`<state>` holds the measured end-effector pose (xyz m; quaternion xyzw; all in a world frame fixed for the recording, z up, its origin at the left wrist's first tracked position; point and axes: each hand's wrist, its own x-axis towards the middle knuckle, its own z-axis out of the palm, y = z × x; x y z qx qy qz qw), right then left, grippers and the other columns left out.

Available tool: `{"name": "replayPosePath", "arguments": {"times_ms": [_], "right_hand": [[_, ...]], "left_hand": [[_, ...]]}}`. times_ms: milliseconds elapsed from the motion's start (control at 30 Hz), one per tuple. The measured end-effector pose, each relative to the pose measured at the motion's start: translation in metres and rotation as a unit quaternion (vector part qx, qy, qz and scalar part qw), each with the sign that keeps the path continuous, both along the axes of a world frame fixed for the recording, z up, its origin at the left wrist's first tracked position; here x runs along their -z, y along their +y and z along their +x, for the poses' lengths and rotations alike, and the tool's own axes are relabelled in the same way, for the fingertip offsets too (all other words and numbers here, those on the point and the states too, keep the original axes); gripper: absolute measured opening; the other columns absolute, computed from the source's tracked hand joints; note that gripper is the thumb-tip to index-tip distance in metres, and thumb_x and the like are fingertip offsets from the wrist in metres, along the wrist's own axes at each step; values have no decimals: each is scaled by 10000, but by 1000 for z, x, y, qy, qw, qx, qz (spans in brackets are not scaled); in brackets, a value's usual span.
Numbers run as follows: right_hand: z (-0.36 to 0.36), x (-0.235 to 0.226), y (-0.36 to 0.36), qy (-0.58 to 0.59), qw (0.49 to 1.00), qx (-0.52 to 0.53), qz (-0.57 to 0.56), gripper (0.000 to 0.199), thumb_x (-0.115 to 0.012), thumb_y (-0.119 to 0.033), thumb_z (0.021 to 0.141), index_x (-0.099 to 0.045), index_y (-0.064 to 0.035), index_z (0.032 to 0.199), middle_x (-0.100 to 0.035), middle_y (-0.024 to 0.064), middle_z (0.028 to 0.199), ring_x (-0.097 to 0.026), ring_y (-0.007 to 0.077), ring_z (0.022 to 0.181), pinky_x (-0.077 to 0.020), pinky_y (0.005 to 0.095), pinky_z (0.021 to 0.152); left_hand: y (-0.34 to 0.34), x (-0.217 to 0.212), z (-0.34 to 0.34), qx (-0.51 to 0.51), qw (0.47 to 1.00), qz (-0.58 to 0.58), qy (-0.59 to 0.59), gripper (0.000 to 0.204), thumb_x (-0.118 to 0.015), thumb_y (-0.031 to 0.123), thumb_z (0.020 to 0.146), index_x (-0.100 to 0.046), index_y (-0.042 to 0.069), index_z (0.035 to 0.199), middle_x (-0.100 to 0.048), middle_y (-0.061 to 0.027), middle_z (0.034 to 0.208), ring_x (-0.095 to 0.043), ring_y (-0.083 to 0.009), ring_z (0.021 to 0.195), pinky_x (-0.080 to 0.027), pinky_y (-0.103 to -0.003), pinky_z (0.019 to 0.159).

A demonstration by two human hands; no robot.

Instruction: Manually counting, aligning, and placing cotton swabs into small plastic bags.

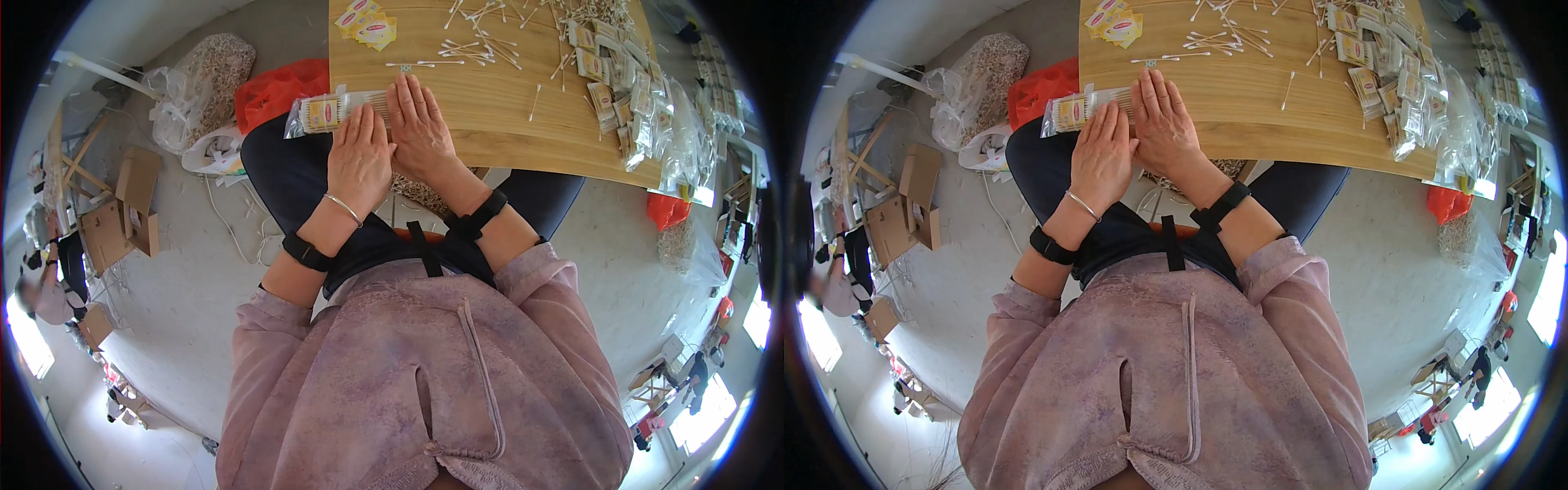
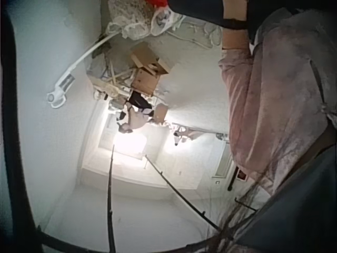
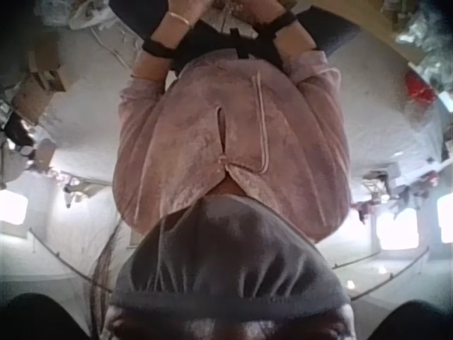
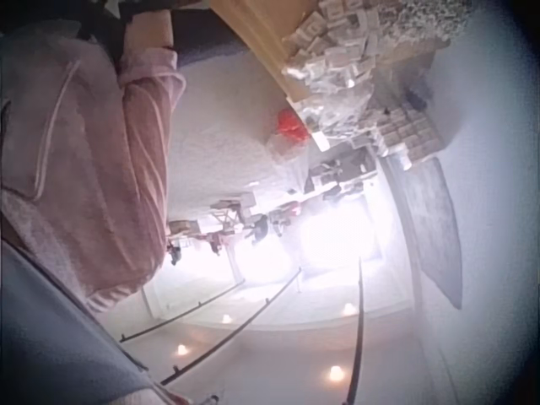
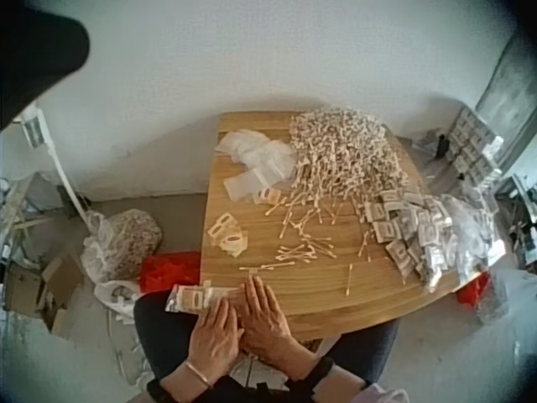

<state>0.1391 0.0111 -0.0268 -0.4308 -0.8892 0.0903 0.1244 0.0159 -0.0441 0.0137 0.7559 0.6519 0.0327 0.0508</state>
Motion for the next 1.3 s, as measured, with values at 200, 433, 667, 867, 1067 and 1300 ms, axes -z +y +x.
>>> {"name": "replayPosePath", "arguments": {"times_ms": [200,433,667,867,1067,1300], "right_hand": [[1,-2,0,-1,1000,-6,13,719,-479,-353,799,-322,72,1358,-244,231,1465,-196,333,1390,-118,424,1141],[0,-1,0,15,1000,1,8,698,-449,-365,841,-313,78,1362,-246,235,1464,-189,324,1394,-111,423,1143],[-2,2,-1,-10,1000,16,-5,683,-401,-373,874,-294,76,1377,-230,230,1475,-170,317,1402,-94,419,1147],[-3,-4,-2,-30,999,11,-23,677,-373,-377,886,-282,68,1388,-230,213,1481,-153,307,1408,-63,411,1151],[-4,-7,-3,-12,999,24,-35,683,-357,-403,893,-291,65,1386,-232,209,1481,-146,308,1409,-58,410,1152],[-4,-4,-3,-13,1000,15,-23,733,-399,-444,879,-287,80,1379,-241,226,1469,-149,320,1404,-65,412,1152]], "left_hand": [[3,-5,-1,2,1000,-28,-11,513,-507,246,901,-397,-35,1316,-415,-206,1375,-367,-309,1308,-258,-390,1096],[27,-1,-2,-103,936,71,-330,467,-430,165,937,-343,-53,1341,-404,-246,1362,-363,-376,1291,-287,-419,1076],[34,28,6,-100,874,92,-467,444,-359,175,971,-339,-53,1351,-378,-249,1387,-340,-379,1310,-273,-399,1086],[35,38,8,-136,873,162,-439,450,-339,257,1000,-377,-19,1353,-419,-191,1387,-387,-297,1302,-303,-345,1067],[34,25,6,-127,837,125,-517,409,-343,214,993,-424,-7,1328,-453,-181,1361,-404,-300,1290,-310,-348,1067],[31,14,0,-115,831,120,-531,418,-346,241,999,-430,-7,1326,-454,-169,1366,-411,-271,1287,-313,-337,1061]]}}
